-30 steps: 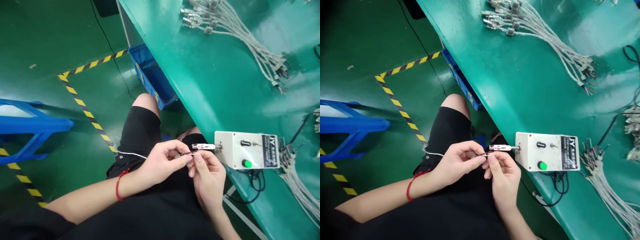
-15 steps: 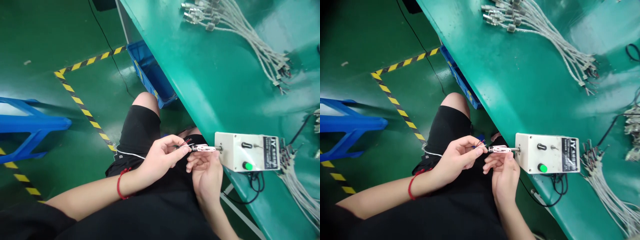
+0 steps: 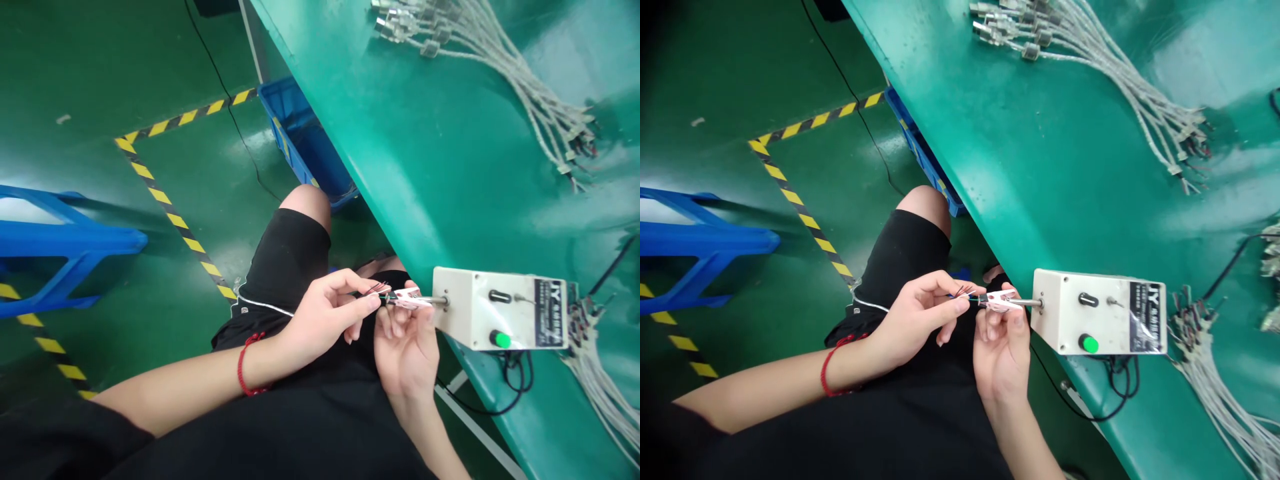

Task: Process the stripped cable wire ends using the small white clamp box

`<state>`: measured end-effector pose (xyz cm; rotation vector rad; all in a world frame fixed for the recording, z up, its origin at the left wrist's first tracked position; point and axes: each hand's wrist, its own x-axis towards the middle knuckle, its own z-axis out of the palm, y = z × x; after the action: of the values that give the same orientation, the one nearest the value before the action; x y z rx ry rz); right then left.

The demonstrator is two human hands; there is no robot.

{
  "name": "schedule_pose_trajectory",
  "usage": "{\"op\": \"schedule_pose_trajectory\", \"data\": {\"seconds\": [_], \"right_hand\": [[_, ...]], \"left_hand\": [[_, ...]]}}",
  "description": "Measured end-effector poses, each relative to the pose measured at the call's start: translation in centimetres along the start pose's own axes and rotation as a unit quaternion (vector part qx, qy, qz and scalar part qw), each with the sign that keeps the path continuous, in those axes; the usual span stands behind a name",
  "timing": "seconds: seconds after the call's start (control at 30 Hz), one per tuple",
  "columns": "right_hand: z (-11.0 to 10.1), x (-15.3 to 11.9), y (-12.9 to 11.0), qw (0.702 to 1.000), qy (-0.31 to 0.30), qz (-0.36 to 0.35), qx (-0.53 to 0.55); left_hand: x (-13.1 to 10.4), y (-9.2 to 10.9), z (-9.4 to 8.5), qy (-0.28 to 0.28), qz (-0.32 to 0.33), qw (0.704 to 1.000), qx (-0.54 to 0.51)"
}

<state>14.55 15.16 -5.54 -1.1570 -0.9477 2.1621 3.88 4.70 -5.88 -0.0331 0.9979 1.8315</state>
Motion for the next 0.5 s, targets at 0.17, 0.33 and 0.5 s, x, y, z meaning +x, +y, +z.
{"op": "schedule_pose_trajectory", "data": {"seconds": [0.17, 0.33, 0.5], "right_hand": [[0.0, 0.6, 0.1, 1.0, 0.008, -0.019, -0.022], [-0.3, 1.0, 0.4, 1.0, -0.002, -0.023, -0.017], [-0.7, 1.1, 0.4, 0.999, -0.005, -0.031, -0.044]], "left_hand": [[0.2, -0.1, -0.1, 0.004, 0.003, 1.0, -0.002], [0.4, -0.4, -0.2, -0.002, 0.006, 1.0, -0.003], [0.8, -0.5, -0.3, -0.002, 0.006, 1.0, 0.012]]}}
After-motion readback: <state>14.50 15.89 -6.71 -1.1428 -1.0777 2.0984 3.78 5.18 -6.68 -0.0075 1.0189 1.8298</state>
